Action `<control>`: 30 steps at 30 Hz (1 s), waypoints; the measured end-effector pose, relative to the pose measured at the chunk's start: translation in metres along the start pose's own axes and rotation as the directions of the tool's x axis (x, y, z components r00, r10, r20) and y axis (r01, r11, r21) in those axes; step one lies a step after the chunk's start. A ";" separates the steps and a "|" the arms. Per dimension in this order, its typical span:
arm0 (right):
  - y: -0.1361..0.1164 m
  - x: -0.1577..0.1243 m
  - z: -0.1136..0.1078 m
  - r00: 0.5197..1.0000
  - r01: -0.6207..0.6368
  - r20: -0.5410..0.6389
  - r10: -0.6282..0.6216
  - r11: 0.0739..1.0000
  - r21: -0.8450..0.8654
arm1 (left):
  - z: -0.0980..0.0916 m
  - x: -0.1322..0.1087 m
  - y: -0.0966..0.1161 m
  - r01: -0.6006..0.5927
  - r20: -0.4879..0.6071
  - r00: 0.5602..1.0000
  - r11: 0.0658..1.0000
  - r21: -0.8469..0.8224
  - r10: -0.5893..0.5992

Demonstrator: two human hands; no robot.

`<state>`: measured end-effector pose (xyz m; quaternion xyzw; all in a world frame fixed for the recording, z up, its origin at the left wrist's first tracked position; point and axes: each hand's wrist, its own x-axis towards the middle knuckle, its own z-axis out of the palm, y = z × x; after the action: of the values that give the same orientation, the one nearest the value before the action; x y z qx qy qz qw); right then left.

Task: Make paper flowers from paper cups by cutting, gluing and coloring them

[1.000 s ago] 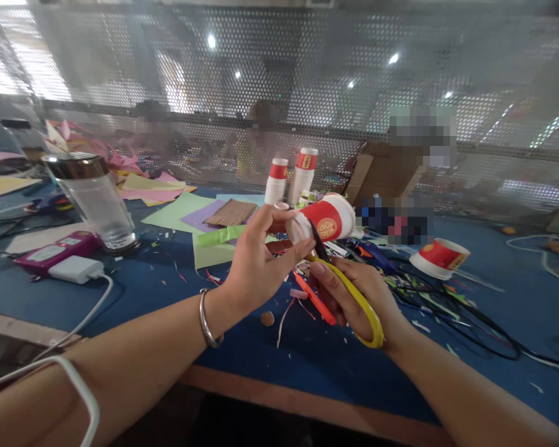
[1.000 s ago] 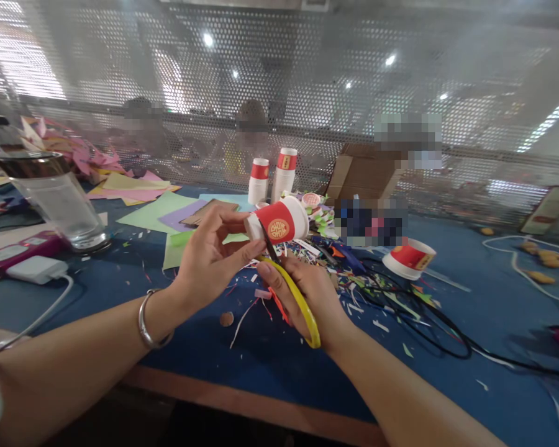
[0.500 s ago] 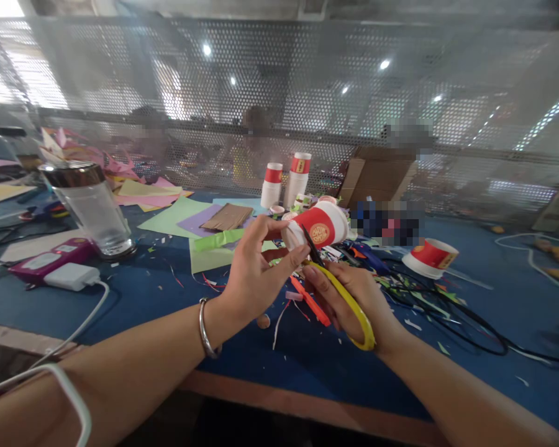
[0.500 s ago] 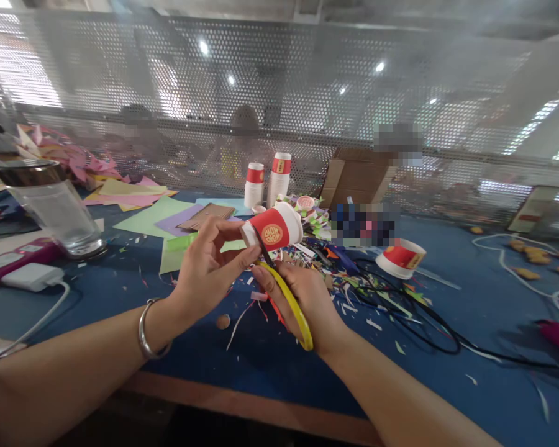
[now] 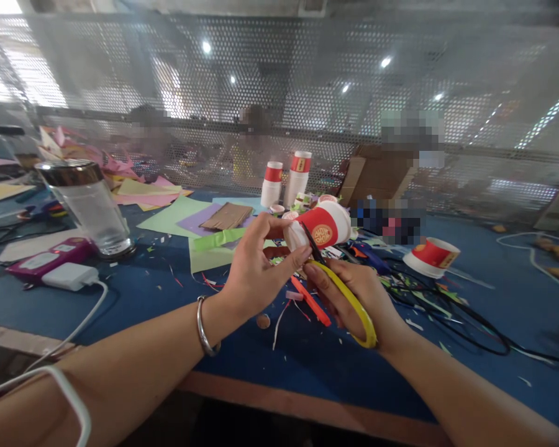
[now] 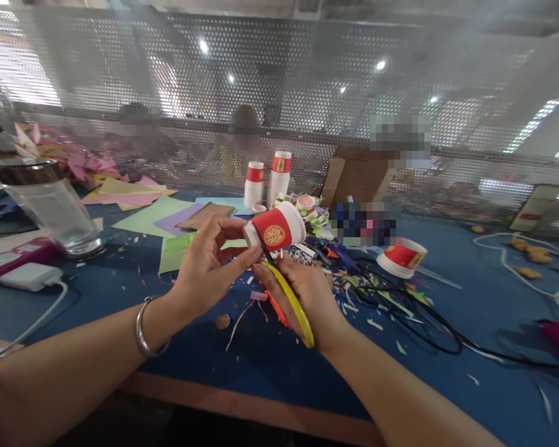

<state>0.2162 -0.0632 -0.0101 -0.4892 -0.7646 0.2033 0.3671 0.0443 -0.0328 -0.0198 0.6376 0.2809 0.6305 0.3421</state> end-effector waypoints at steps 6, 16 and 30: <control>0.003 0.002 -0.001 0.999 -0.022 0.029 0.022 1.000 -0.017 | -0.001 0.003 -0.007 0.009 -0.016 1.000 1.000 0.002 -0.009; 0.021 0.007 0.006 0.999 0.039 -0.011 -0.040 0.998 -0.053 | -0.007 0.000 -0.008 -0.123 0.005 0.992 0.977 0.175 0.124; 0.011 0.004 0.001 1.000 0.018 0.011 -0.017 0.999 -0.031 | -0.012 0.008 -0.008 -0.107 0.014 0.994 0.978 0.179 0.106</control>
<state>0.2211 -0.0548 -0.0161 -0.4870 -0.7738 0.1910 0.3571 0.0333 -0.0204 -0.0213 0.6812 0.3015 0.6187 0.2494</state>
